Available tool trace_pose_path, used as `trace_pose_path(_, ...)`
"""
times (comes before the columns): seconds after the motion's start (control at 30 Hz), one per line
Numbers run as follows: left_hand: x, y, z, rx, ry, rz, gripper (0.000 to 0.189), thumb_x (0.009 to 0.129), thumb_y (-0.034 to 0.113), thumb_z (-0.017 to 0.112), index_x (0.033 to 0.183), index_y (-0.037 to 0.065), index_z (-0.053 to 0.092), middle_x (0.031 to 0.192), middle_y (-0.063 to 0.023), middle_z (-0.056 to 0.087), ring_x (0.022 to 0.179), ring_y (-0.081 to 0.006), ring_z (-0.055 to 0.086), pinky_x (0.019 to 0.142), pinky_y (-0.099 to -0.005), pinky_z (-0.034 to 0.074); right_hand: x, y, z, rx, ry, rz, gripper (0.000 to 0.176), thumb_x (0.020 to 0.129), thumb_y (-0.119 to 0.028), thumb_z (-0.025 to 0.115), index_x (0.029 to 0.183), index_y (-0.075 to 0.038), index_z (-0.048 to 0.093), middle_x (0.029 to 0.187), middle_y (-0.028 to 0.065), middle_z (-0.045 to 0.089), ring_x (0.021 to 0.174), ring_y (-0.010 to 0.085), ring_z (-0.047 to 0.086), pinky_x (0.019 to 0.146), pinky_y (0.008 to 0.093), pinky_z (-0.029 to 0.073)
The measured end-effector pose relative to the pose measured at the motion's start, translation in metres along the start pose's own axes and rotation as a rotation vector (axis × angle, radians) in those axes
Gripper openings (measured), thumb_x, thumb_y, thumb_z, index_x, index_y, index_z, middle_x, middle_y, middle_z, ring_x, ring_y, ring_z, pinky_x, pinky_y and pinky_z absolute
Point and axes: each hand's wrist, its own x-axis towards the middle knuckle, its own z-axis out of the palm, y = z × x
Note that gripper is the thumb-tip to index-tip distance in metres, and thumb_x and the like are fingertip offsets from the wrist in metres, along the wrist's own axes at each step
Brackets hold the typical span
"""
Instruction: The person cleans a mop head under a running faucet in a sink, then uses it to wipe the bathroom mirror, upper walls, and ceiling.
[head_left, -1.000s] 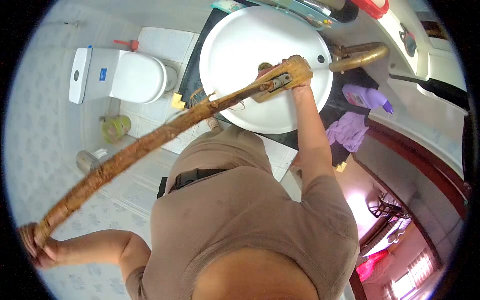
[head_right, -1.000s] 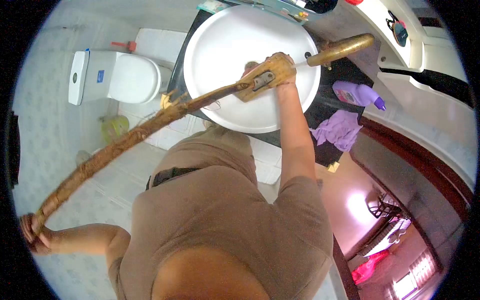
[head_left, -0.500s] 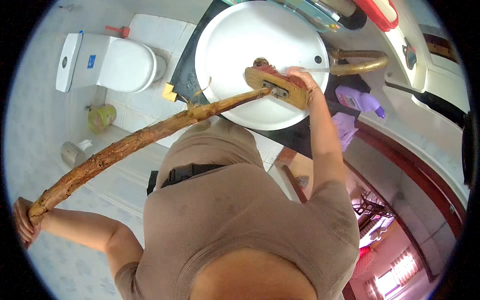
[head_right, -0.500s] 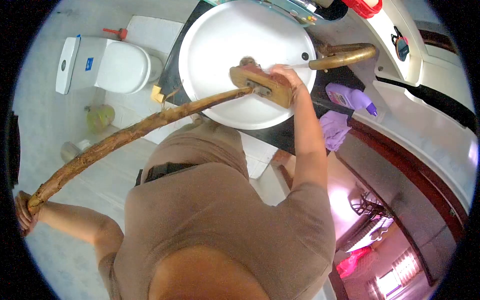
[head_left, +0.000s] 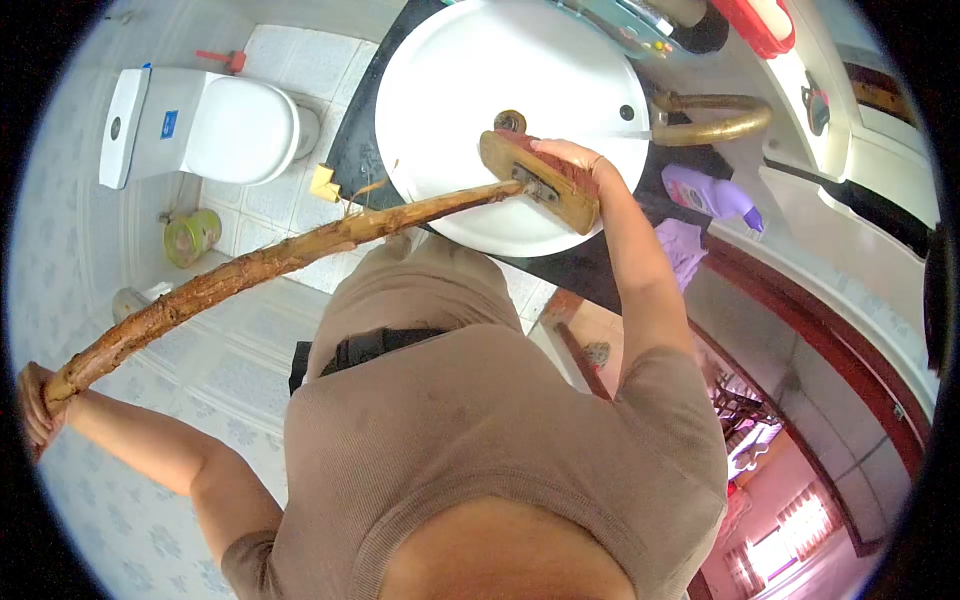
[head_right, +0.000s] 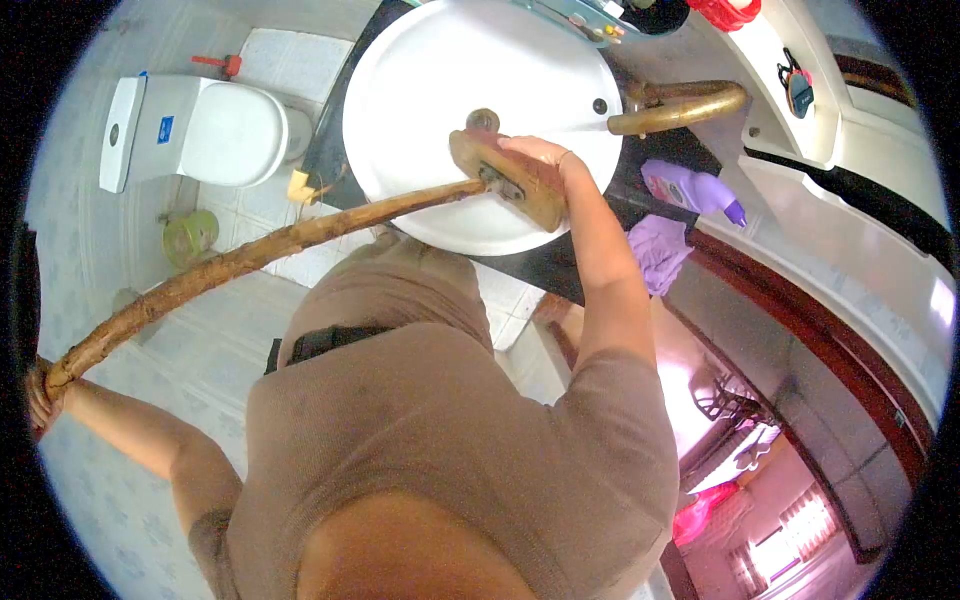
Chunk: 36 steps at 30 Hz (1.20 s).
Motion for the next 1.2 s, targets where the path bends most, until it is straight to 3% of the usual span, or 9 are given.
trace_pose_path(0.23,-0.001,-0.007,0.003,0.003,-0.019,0.021,0.019,0.071,0.008,0.062,0.055,0.011,0.054,0.049,0.0029,0.056,0.037,-0.0053,0.052,0.035,-0.0171,0.043,0.032,0.001,-0.027,-0.415,0.258,-0.296,0.062,0.084,-0.043,0.053,0.126,0.002,0.046,0.126,0.017,0.049,0.111,0.0266,0.049,0.096,0.0351,0.037)
trace_pose_path(0.3,0.001,-0.013,0.006,-0.005,-0.039,0.013,0.019,0.072,0.009,0.062,0.055,0.011,0.054,0.048,0.0033,0.055,0.037,-0.0052,0.051,0.035,-0.0172,0.042,0.022,-0.019,-0.02,-0.036,0.301,-0.223,0.064,0.082,-0.048,0.052,0.124,0.0,0.049,0.125,0.017,0.05,0.113,0.0264,0.049,0.098,0.0362,0.036)
trace_pose_path(0.4,0.004,-0.025,0.015,-0.01,-0.074,0.004,0.019,0.072,0.009,0.062,0.056,0.012,0.053,0.048,0.0038,0.054,0.037,-0.0049,0.05,0.035,-0.0175,0.042,0.041,-0.042,-0.008,-0.146,0.496,-0.294,0.062,0.081,-0.05,0.052,0.123,-0.004,0.051,0.118,0.0193,0.054,0.109,0.0267,0.052,0.096,0.0377,0.039)
trace_pose_path(0.47,0.005,-0.035,0.021,-0.007,-0.093,-0.01,0.019,0.072,0.009,0.063,0.057,0.012,0.052,0.048,0.0041,0.053,0.036,-0.0048,0.049,0.035,-0.0176,0.041,0.058,-0.053,0.004,-0.719,0.362,-0.185,0.059,0.082,-0.051,0.049,0.122,-0.007,0.053,0.119,0.0182,0.054,0.11,0.0273,0.052,0.096,0.0398,0.039)
trace_pose_path(0.6,0.007,-0.068,0.033,-0.001,-0.132,-0.053,0.019,0.073,0.009,0.063,0.058,0.012,0.051,0.047,0.0048,0.052,0.036,-0.0045,0.048,0.035,-0.0179,0.04,0.04,-0.06,0.021,-0.87,0.372,-0.315,0.052,0.084,-0.047,0.045,0.112,-0.006,0.061,0.108,0.0151,0.061,0.103,0.0307,0.056,0.092,0.037,0.041)
trace_pose_path(0.67,0.006,-0.088,0.043,0.006,-0.159,-0.084,0.019,0.073,0.01,0.063,0.059,0.012,0.05,0.047,0.0052,0.051,0.036,-0.0043,0.047,0.035,-0.0181,0.04,0.051,-0.058,0.017,-1.139,0.374,-0.312,0.047,0.086,-0.042,0.044,0.117,-0.011,0.058,0.121,0.0149,0.055,0.107,0.0291,0.054,0.093,0.0376,0.042)
trace_pose_path(0.8,0.006,-0.143,0.06,0.008,-0.213,-0.144,0.019,0.074,0.01,0.063,0.06,0.012,0.049,0.046,0.0059,0.05,0.035,-0.004,0.046,0.035,-0.0184,0.039,0.049,-0.05,0.019,-1.033,0.567,-0.187,0.049,0.085,-0.041,0.044,0.117,-0.006,0.056,0.116,0.02,0.056,0.105,0.031,0.055,0.092,0.0392,0.042)
trace_pose_path(1.03,0.008,-0.224,0.085,-0.007,-0.287,-0.212,0.02,0.075,0.011,0.063,0.063,0.013,0.047,0.045,0.0071,0.047,0.034,-0.0034,0.044,0.035,-0.0189,0.037,-0.047,0.0,-0.019,-0.899,0.707,-0.342,0.052,0.081,-0.037,0.052,0.112,0.005,0.056,0.11,0.0242,0.059,0.103,0.0342,0.056,0.092,0.0357,0.041)
trace_pose_path(1.2,0.003,-0.235,0.085,-0.008,-0.263,-0.206,0.02,0.075,0.01,0.062,0.063,0.013,0.046,0.044,0.0081,0.045,0.034,-0.0028,0.042,0.035,-0.0189,0.036,-0.084,0.035,-0.075,-0.512,0.836,-0.188,0.03,0.081,-0.024,0.056,0.091,0.002,0.065,0.078,0.0108,0.065,0.071,0.0189,0.063,0.06,0.0294,0.049)
